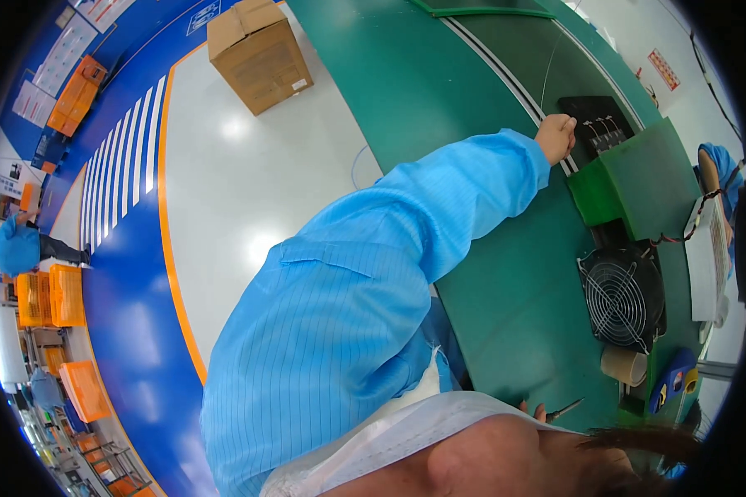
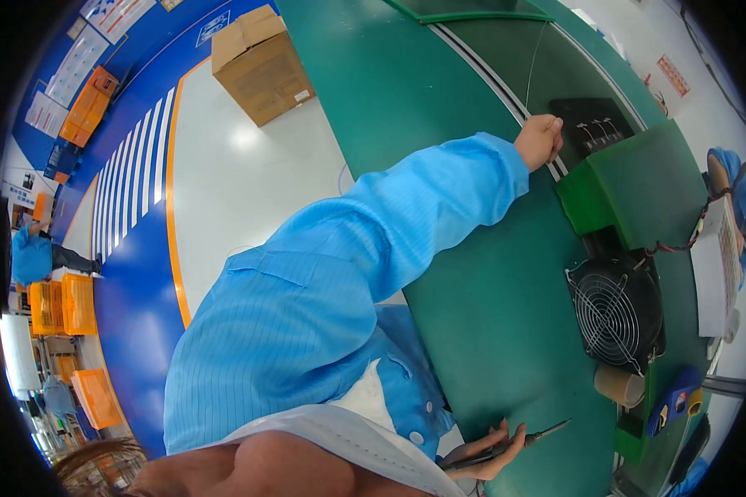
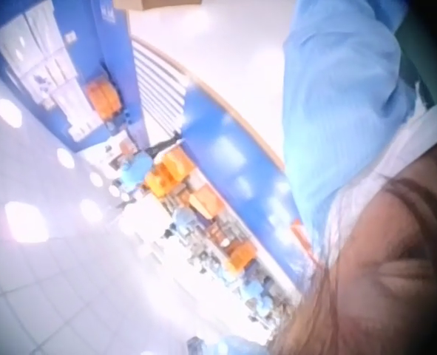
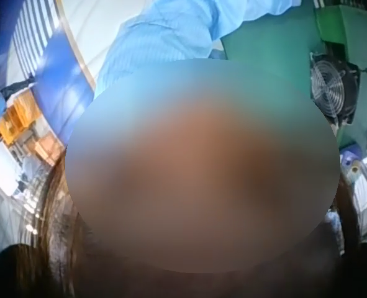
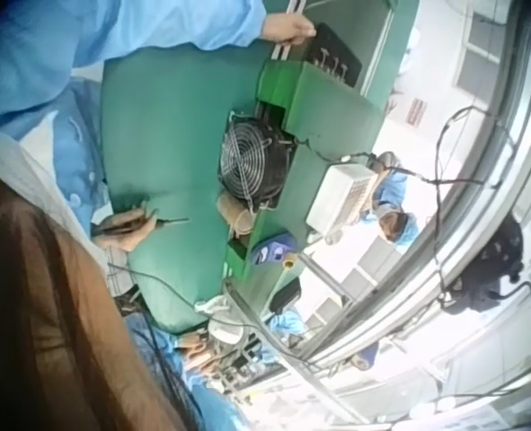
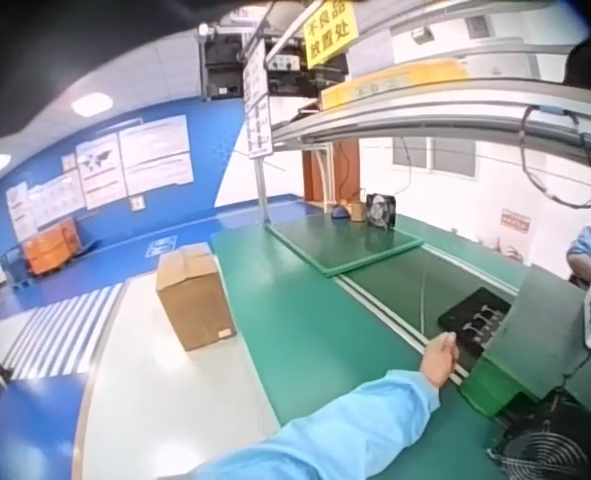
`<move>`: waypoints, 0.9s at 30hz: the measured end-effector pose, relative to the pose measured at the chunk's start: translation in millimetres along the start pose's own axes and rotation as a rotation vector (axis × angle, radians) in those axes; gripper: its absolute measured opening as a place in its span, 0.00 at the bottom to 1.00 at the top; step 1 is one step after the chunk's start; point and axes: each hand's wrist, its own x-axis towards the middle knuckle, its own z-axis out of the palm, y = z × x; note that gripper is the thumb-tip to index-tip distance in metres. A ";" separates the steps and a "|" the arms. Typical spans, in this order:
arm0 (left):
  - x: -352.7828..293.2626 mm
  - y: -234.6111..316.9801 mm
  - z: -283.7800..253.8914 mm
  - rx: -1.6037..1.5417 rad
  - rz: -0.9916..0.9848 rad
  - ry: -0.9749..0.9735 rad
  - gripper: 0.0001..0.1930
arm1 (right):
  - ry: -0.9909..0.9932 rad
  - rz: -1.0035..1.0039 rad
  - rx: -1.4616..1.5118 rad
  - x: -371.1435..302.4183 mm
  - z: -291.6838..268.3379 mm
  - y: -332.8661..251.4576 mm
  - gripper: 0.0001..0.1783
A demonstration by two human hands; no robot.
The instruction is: The person solders electrical components onto circuit boards at a workstation using a soldering iron and solder wire, with a fume extractor in operation.
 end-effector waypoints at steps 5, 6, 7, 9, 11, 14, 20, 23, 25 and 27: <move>-24.3 10.8 5.1 0.195 0.167 0.048 0.19 | 0.002 -0.018 -0.003 -0.1 -0.7 -5.5 0.18; -31.1 13.9 6.6 0.108 0.151 0.019 0.19 | 0.001 -0.018 -0.001 0.2 -0.7 -6.3 0.18; -38.2 17.0 8.0 0.007 0.138 -0.023 0.19 | 0.014 -0.002 0.040 0.3 -0.5 -7.3 0.18; -57.1 22.7 10.5 0.041 0.086 -0.022 0.20 | 0.025 0.015 0.082 1.5 -1.1 -9.1 0.18; -75.3 26.4 16.2 0.062 0.038 -0.035 0.20 | 0.042 -0.137 -0.100 1.9 -2.0 -11.1 0.19; -95.2 27.8 21.6 0.124 0.087 -0.206 0.23 | 0.031 -0.055 0.032 0.2 -2.1 -13.9 0.19; -121.5 47.1 24.9 0.309 0.036 -0.169 0.30 | -0.012 -0.028 0.051 -1.1 -4.2 -14.5 0.19; -124.9 54.3 21.0 0.350 -0.062 -0.197 0.29 | -0.011 -0.010 0.058 -1.8 -4.1 -13.4 0.19; -124.2 55.7 19.8 0.365 -0.067 -0.194 0.26 | -0.012 -0.006 0.017 -2.7 -2.9 -13.5 0.19; -124.2 55.1 18.7 0.380 -0.072 -0.192 0.23 | -0.003 0.001 0.016 -3.1 -2.8 -13.4 0.19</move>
